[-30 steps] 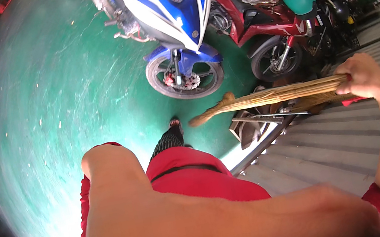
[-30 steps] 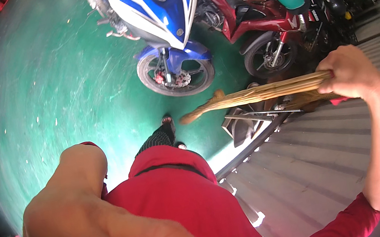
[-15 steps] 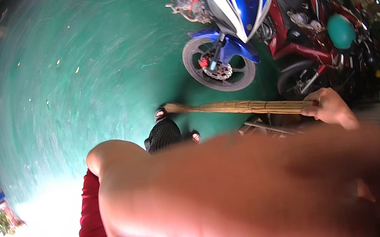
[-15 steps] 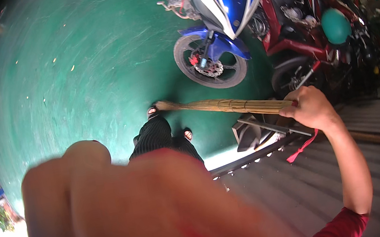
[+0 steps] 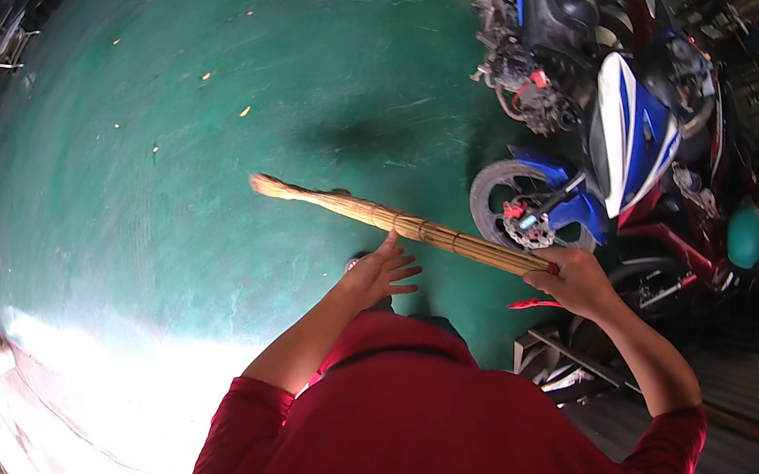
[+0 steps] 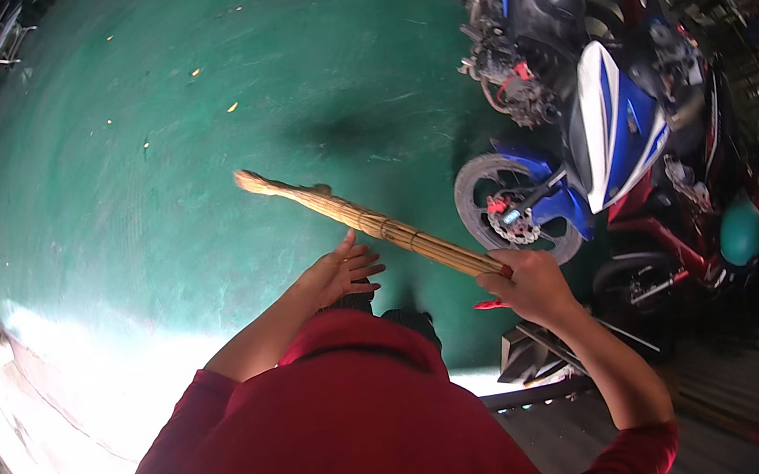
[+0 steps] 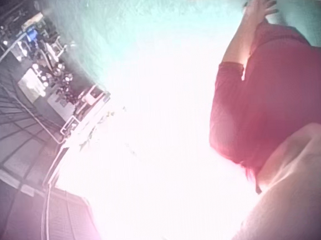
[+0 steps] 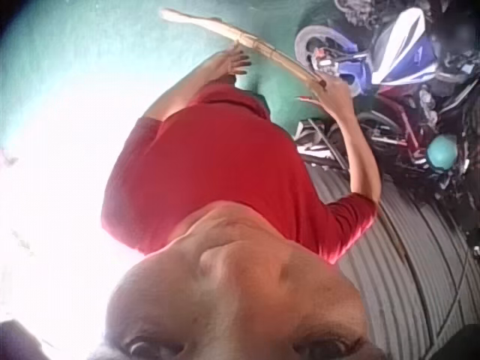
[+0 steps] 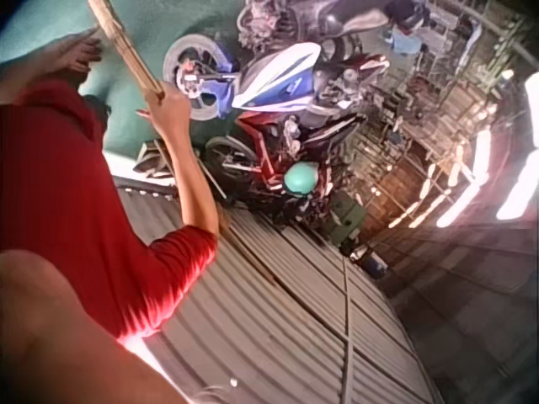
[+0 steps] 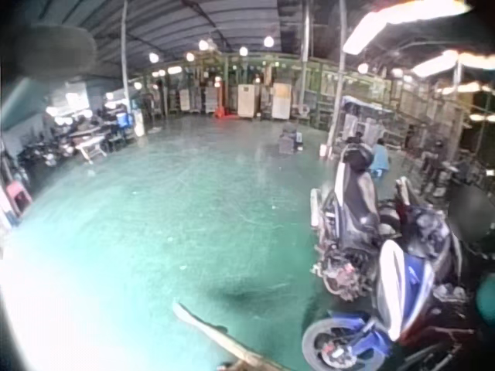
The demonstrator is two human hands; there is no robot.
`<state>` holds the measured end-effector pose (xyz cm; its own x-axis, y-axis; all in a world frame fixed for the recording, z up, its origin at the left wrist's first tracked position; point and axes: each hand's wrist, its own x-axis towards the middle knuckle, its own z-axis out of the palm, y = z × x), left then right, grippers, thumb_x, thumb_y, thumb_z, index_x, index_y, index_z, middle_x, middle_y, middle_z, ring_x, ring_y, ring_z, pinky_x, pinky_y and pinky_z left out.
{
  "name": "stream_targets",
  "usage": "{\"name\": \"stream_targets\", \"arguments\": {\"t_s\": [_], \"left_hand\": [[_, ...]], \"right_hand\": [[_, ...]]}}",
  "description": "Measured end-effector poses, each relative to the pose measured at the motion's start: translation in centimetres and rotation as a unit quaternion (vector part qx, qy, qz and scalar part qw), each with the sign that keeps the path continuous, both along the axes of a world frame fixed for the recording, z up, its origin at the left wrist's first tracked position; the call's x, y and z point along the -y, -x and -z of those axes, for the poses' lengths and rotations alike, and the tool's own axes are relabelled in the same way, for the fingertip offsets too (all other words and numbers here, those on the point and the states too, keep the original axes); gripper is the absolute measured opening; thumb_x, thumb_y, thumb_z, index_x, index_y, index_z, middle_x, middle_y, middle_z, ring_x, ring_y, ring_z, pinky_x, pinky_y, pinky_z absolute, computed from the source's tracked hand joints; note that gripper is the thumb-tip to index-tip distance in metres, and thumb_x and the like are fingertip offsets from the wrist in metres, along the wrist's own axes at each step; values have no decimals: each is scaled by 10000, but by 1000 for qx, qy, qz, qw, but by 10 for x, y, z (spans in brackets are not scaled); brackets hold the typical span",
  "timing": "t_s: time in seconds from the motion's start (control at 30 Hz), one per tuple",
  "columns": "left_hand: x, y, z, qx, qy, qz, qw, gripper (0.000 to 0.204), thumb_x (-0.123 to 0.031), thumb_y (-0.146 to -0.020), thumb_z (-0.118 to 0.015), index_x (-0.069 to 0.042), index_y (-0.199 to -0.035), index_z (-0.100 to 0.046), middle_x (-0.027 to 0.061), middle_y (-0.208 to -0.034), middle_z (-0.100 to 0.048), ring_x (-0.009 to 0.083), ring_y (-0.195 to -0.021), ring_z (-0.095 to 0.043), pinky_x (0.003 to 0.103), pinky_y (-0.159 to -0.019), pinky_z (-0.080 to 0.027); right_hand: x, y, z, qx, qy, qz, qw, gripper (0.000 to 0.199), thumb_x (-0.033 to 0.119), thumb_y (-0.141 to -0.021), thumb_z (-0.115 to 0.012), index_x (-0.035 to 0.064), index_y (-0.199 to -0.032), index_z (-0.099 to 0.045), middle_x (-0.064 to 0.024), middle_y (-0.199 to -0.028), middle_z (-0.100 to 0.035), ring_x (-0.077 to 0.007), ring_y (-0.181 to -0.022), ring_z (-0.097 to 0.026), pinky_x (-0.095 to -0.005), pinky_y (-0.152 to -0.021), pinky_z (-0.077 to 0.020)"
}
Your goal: The person sweeps debris and leaves on a green floor using a broom and a dustpan. They gather the debris into a pile and sweep it into the dustpan while moving around a garage area containing motorcycles and other equipment.
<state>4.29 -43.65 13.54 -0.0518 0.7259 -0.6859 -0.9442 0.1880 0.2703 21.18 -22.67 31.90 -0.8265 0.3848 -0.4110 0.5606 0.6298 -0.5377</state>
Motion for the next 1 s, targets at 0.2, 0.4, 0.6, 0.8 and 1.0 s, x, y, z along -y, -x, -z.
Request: {"name": "stream_targets", "arguments": {"t_s": [0.2, 0.4, 0.6, 0.8, 1.0], "left_hand": [[1, 116, 17, 13, -10, -260, 965, 289, -350, -761, -629, -106, -864, -513, 25, -854, -599, 184, -904, -570, 371, -852, -424], [-18, 185, 22, -80, 37, -253, 963, 361, -351, -783, -607, -75, -992, -505, 59, -976, -573, 180, -956, -548, 348, -805, -437], [-42, 284, 65, -79, 123, -339, 929, 321, -321, -775, -618, -87, -971, -516, 63, -914, -599, 168, -895, -565, 325, -779, -447], [-49, 380, 121, -45, 256, -364, 894, 481, -526, -778, -518, -83, -966, -519, 63, -908, -587, 176, -869, -562, 377, -710, -463], [2, 384, 195, -282, 583, -114, 753, 388, -408, -800, -502, -44, -854, -625, 68, -682, -627, 160, -666, -608, 298, -597, -473]], "right_hand": [[23, 109, 2, -12, 46, -72, 996, 282, 232, -745, -601, 49, -948, -535, -126, -651, -574, -285, -601, -579, -352, -533, -430], [4, 190, 78, 179, 70, -193, 962, 578, 266, -748, -565, 72, -1225, -302, -221, -834, -579, -365, -805, -572, -416, -694, -439], [-35, 338, 172, 124, 285, -293, 904, 817, 159, -684, -570, 60, -1333, -84, -273, -1037, -515, -350, -955, -536, -356, -805, -414], [-79, 558, 220, 365, 495, -322, 720, 711, 22, -743, -562, 98, -1321, -156, -34, -717, -470, -78, -488, -456, -213, -447, -397], [-53, 699, 285, 512, 418, -317, 681, 629, 39, -702, -638, 82, -1257, -346, -28, -670, -506, -87, -483, -492, -246, -415, -426]]}}
